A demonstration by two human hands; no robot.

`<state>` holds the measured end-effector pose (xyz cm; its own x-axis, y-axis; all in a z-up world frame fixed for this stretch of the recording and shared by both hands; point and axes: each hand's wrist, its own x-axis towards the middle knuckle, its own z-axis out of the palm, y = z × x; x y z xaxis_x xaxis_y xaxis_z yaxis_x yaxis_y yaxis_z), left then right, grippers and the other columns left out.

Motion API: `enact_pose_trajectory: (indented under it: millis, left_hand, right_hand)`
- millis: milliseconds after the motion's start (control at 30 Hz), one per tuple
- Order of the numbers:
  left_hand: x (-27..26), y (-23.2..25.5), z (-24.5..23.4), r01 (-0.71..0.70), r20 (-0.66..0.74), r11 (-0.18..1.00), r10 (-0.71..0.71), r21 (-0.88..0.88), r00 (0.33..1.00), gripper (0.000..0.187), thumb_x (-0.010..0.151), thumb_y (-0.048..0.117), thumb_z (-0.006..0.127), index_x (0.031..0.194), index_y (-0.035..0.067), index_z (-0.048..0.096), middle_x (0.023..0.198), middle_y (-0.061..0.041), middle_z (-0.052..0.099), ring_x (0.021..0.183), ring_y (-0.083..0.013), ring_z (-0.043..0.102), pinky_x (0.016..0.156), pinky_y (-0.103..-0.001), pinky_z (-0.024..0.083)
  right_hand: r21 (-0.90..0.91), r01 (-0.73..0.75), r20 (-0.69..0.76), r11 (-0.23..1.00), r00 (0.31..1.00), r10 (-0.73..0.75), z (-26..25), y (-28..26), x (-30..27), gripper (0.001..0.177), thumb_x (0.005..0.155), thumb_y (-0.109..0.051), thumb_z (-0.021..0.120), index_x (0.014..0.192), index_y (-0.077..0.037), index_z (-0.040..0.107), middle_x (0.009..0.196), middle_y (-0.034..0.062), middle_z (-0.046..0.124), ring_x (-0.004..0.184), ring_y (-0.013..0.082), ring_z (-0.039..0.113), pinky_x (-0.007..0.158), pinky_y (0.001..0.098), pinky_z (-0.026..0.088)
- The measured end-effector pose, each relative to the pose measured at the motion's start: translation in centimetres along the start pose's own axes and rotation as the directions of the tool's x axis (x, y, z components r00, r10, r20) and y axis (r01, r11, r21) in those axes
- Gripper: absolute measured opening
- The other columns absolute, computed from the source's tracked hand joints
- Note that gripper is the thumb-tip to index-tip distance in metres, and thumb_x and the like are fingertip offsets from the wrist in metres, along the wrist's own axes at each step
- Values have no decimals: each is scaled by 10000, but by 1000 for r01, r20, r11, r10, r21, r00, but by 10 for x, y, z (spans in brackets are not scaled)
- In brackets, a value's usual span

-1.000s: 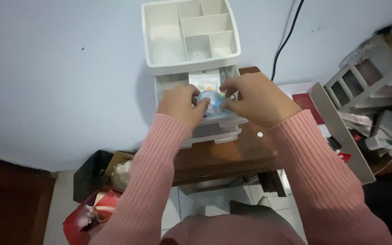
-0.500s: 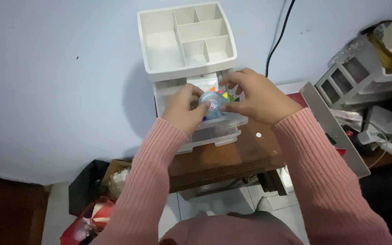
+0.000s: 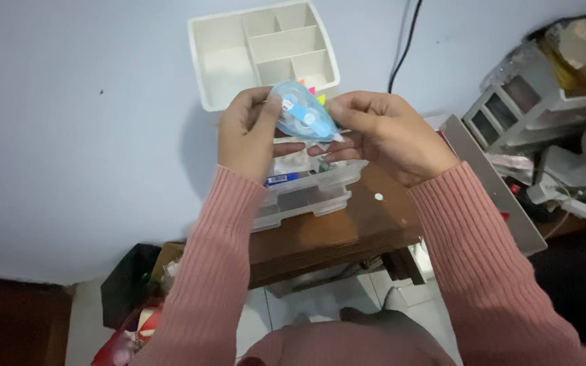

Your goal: Organizing various stationery items and small office supplies into a pouch and a desk organizer.

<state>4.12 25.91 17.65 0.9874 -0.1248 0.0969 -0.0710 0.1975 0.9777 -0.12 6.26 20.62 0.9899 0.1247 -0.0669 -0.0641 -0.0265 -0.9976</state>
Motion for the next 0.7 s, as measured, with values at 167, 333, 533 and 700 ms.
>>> enact_pose_trajectory:
  millis: [167,333,533,700]
  left_hand:
    - [2,2,18,69,-5,995,-70,-69,998,370,990,196,553,1279,-36,562,1124,-136,706,957,-251,774,711,-370,655]
    - [9,-4,51,114,32,991,-112,-74,993,394,974,195,573,1291,-38,545,1140,-151,694,952,-263,780,710,-365,652]
    - [9,-27,120,74,253,994,-51,-83,966,411,952,147,649,1301,-43,544,1127,-156,700,952,-232,755,710,-340,654]
    - [-5,-70,197,85,415,981,-5,-174,910,427,891,85,705,1272,-34,552,1085,-149,679,882,-218,737,652,-330,653]
  right_hand:
    - [106,21,-147,994,989,-6,-22,1,-20,298,998,-225,589,1188,1,633,995,116,727,872,186,763,827,314,644]
    - [244,119,-287,963,957,-45,-67,16,-41,286,1026,-208,579,1201,17,608,1050,139,727,932,202,751,896,337,631]
    - [461,240,-428,854,903,-22,-115,30,-78,278,1042,-202,594,1220,11,572,1136,155,700,1078,235,710,1026,386,586]
    - [661,323,-483,677,874,56,-157,53,-110,306,1006,-211,631,1232,-7,603,1251,138,649,1244,258,628,1155,451,489]
